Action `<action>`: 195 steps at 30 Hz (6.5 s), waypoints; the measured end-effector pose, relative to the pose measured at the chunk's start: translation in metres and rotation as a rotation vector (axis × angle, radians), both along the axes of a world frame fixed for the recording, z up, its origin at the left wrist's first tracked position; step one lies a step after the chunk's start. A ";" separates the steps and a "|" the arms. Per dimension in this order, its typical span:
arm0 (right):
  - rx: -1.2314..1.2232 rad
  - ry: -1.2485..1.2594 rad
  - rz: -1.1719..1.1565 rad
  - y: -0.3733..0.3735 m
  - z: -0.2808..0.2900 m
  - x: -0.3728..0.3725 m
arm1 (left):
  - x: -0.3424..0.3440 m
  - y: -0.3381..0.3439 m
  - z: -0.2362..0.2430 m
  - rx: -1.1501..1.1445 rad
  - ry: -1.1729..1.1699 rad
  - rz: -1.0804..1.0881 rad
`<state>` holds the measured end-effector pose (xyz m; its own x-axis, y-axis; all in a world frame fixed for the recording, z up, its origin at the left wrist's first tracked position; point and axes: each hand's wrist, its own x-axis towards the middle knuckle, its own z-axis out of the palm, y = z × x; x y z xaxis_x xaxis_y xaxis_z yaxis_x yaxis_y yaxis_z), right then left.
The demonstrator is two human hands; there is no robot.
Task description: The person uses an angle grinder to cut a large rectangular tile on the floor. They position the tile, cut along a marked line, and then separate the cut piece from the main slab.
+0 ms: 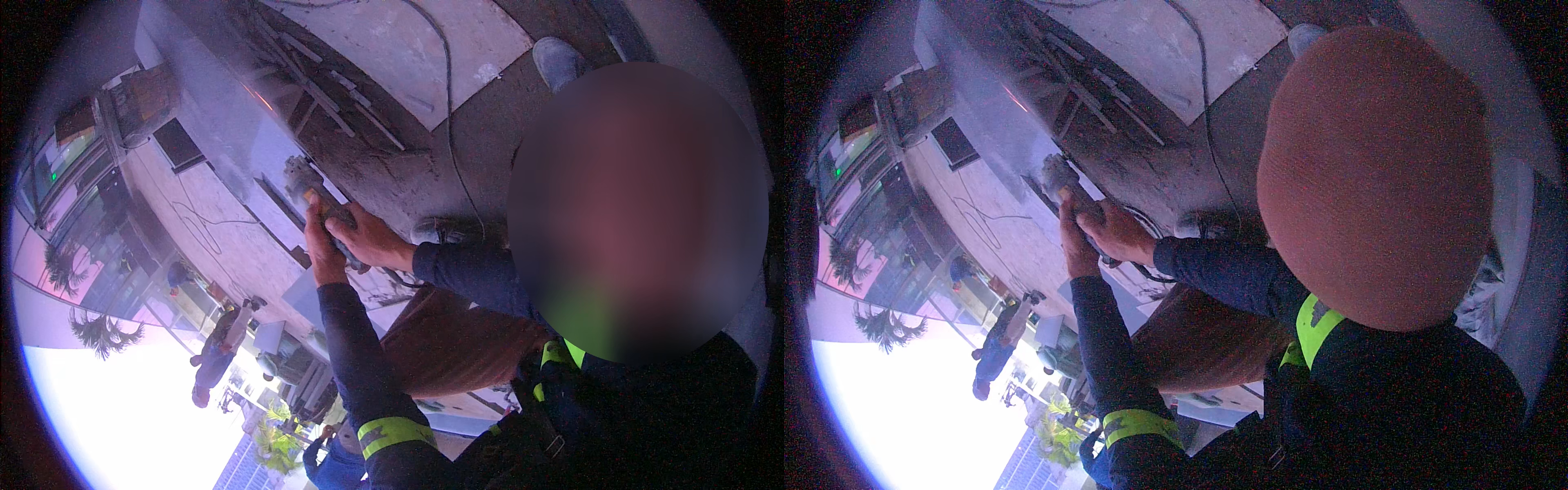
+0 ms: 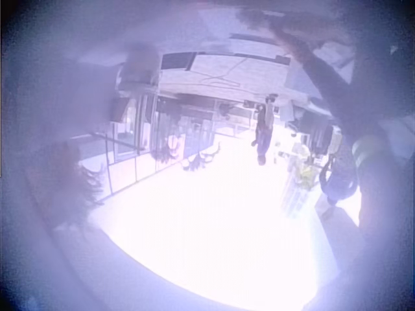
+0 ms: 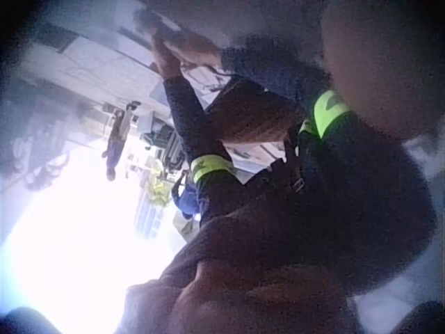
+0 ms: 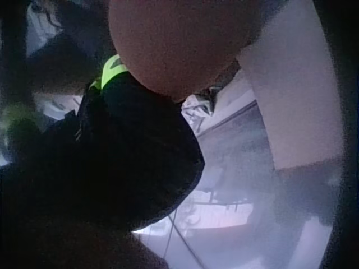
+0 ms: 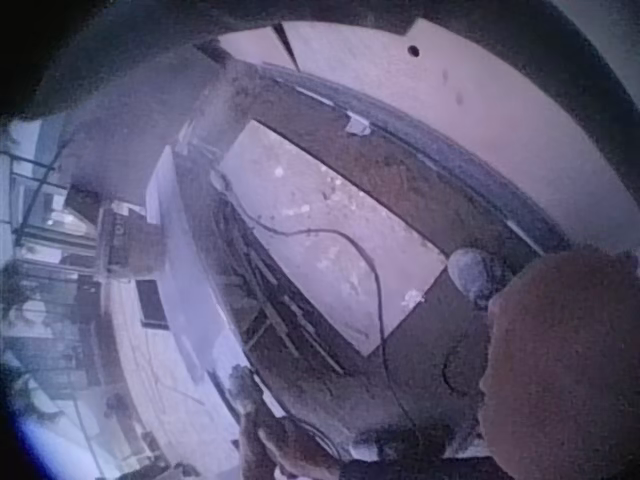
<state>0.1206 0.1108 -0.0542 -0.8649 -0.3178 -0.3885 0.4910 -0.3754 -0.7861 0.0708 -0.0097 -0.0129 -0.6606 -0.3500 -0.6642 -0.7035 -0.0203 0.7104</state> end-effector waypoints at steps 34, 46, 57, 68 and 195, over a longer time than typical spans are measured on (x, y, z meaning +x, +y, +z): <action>-0.010 -0.237 0.051 -0.029 -0.023 -0.002 | -0.007 0.005 -0.004 -0.081 0.013 -0.004; -0.038 -0.214 0.058 -0.008 -0.010 0.019 | 0.017 0.012 0.002 -0.057 0.050 -0.012; -0.077 -0.215 0.058 -0.010 -0.011 0.021 | 0.018 -0.008 -0.008 -0.063 -0.006 -0.030; -0.149 -0.204 0.029 -0.017 -0.019 0.012 | 0.009 -0.006 -0.009 -0.040 -0.003 -0.008; -0.185 -0.290 0.163 -0.001 -0.014 0.007 | 0.114 -0.147 -0.047 -0.539 -0.420 -0.085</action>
